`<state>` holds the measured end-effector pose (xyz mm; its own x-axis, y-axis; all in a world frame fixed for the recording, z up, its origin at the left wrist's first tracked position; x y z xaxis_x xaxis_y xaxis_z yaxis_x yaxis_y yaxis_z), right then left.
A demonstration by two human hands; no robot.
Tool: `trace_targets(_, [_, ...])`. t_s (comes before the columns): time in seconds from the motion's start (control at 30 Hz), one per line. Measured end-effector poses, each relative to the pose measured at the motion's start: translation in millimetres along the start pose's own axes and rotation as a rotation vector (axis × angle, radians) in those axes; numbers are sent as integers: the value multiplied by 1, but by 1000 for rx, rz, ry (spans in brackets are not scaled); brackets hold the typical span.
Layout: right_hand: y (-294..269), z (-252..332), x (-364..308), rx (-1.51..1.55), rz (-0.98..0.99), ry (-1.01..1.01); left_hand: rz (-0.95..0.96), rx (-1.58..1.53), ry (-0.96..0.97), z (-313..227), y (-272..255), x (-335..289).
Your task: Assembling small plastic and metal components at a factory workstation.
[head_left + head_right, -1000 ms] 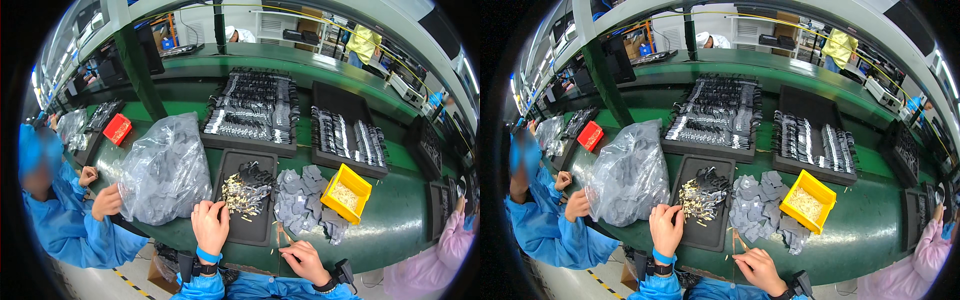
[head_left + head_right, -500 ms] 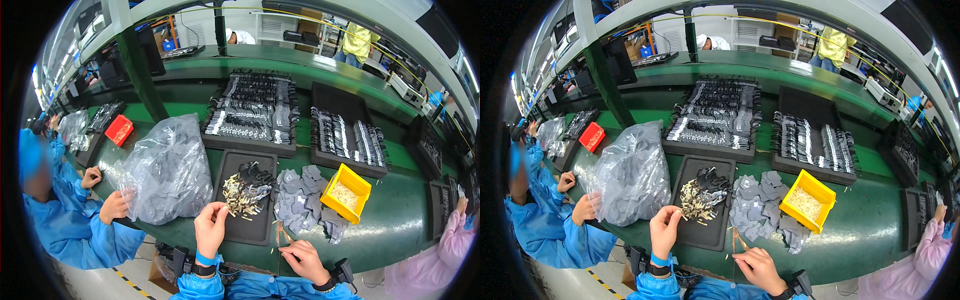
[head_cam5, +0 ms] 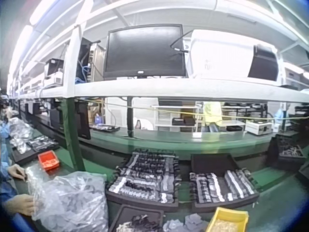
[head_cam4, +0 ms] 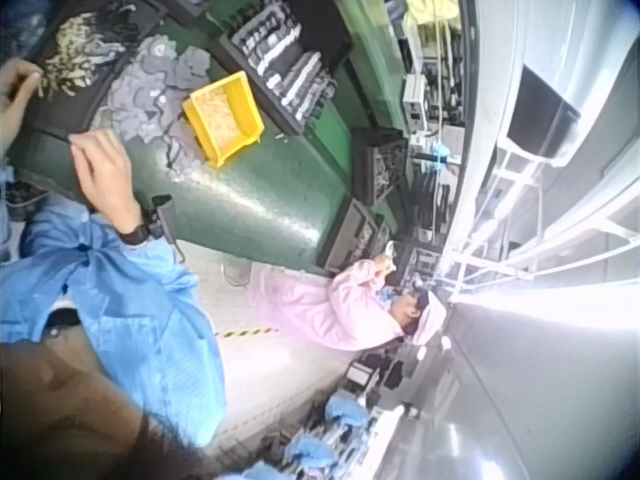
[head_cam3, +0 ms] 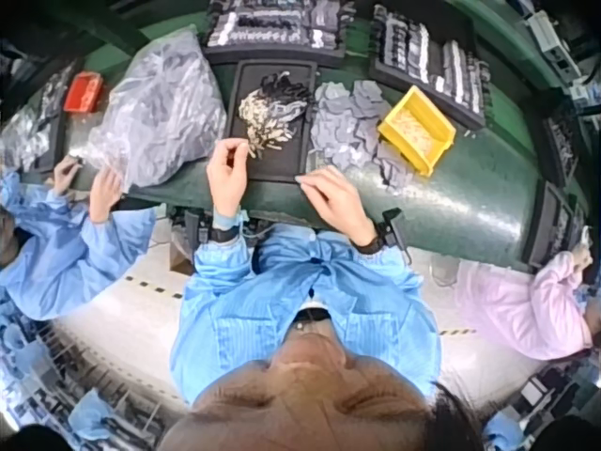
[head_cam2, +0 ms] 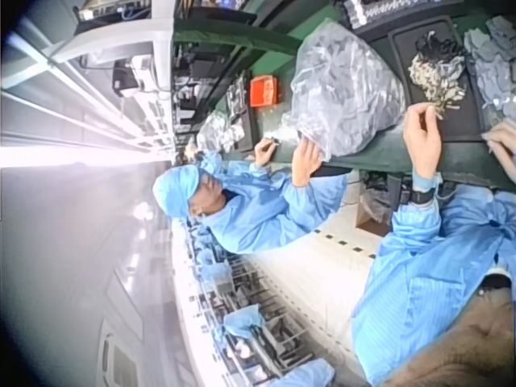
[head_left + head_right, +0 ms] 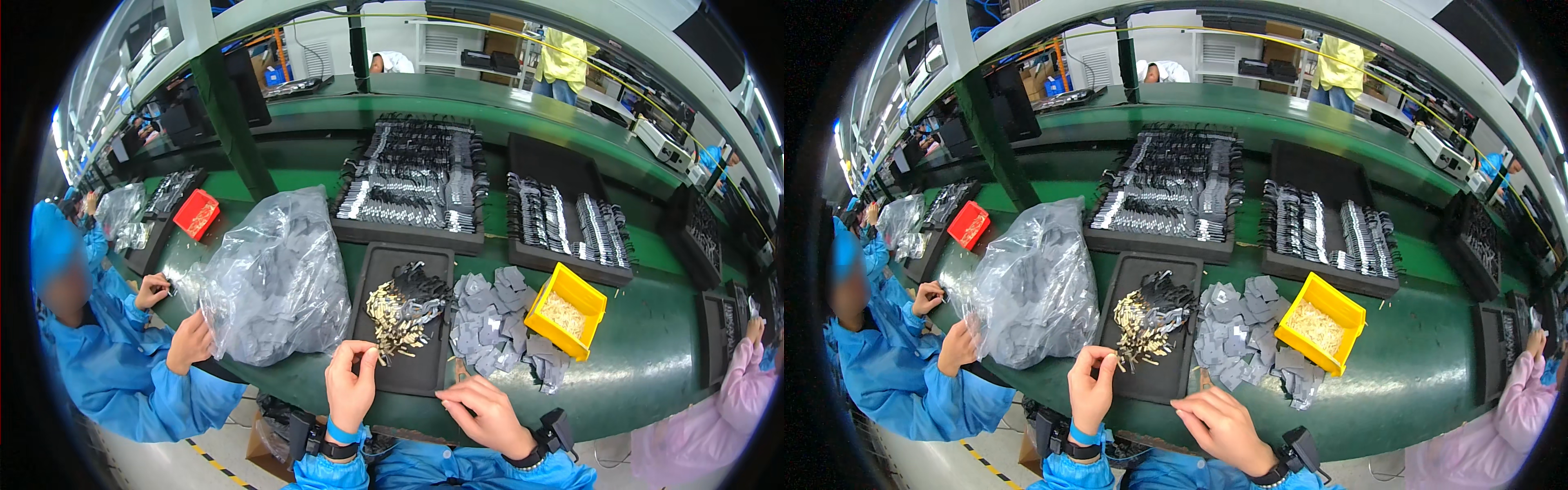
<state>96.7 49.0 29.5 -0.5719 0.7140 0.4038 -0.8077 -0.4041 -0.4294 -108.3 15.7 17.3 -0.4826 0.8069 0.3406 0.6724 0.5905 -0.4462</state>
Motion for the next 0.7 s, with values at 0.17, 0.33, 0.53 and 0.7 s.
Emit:
trace_targets(0.17, [12, 0, 21, -63, 47, -52, 38, -296, -169, 6, 7, -4])
trace_targets(0.33, [34, -3, 42, -111, 56, 73, 99, -609, -272, 10, 10, -13])
trace_targets(0.53, [46, -17, 50, -164, -9, -71, 151, -547, -289, 6, 10, -15])
trace_targets(0.7, [42, -13, 49, -265, 12, -65, 54, -572, -316, 1, 6, -11])
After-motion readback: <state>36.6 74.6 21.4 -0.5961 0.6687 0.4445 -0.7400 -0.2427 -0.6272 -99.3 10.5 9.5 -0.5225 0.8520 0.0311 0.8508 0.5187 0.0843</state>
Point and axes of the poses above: each hand's wrist, its own x-axis towards the middle knuckle, its own y-axis out of the palm, z = x × y, the point moved 2 cm from there along x, towards the middle knuckle, and after that the axes turned 6 degrees about x, right-handed, at the moved point
